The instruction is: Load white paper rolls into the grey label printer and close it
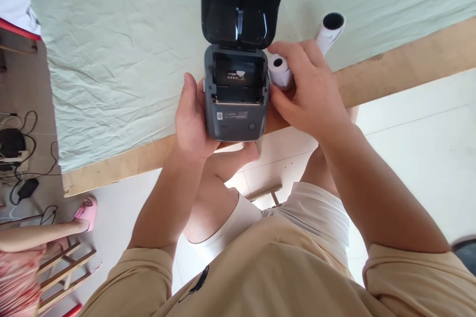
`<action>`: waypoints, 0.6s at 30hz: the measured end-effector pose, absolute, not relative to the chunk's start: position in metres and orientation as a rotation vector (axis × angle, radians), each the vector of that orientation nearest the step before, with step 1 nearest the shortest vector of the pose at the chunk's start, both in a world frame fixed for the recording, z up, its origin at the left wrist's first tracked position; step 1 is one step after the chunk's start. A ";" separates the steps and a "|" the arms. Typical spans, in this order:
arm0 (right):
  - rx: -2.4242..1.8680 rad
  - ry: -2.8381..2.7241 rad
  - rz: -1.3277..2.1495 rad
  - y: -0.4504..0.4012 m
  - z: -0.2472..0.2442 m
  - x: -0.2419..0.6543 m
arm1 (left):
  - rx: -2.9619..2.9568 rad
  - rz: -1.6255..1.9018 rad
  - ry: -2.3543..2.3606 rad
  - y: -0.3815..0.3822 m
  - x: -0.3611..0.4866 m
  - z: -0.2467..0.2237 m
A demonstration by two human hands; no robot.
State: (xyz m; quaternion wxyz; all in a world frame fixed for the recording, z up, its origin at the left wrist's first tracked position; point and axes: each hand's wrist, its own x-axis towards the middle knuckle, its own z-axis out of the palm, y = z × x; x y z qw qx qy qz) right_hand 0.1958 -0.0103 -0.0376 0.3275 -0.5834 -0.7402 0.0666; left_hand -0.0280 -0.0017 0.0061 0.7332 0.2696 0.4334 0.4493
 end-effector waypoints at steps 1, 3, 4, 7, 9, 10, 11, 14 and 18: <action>-1.496 -1.917 0.163 -0.010 -0.040 0.195 | 0.585 0.988 0.937 -0.002 -0.028 0.006; -1.400 -1.776 0.150 -0.007 -0.048 0.191 | 0.581 0.970 0.913 -0.004 -0.029 0.007; -1.336 -1.666 0.120 -0.005 -0.052 0.188 | 0.589 0.953 0.916 -0.005 -0.030 0.007; -1.169 -1.400 -0.037 -0.004 -0.050 0.180 | 0.646 0.911 0.958 -0.007 -0.033 0.009; -1.141 -1.446 -0.059 -0.009 -0.034 0.172 | 0.703 0.922 0.942 -0.008 -0.035 0.010; -1.156 -1.540 -0.012 -0.012 -0.024 0.168 | 0.729 0.929 0.923 -0.008 -0.035 0.011; -1.186 -1.625 0.023 -0.016 -0.013 0.163 | 0.749 0.936 0.907 -0.008 -0.035 0.012; -1.382 -1.804 -0.016 -0.020 0.013 0.150 | 0.772 0.947 0.897 -0.007 -0.034 0.012; -1.403 -1.898 0.026 -0.015 0.021 0.144 | 0.766 0.930 0.904 -0.007 -0.035 0.014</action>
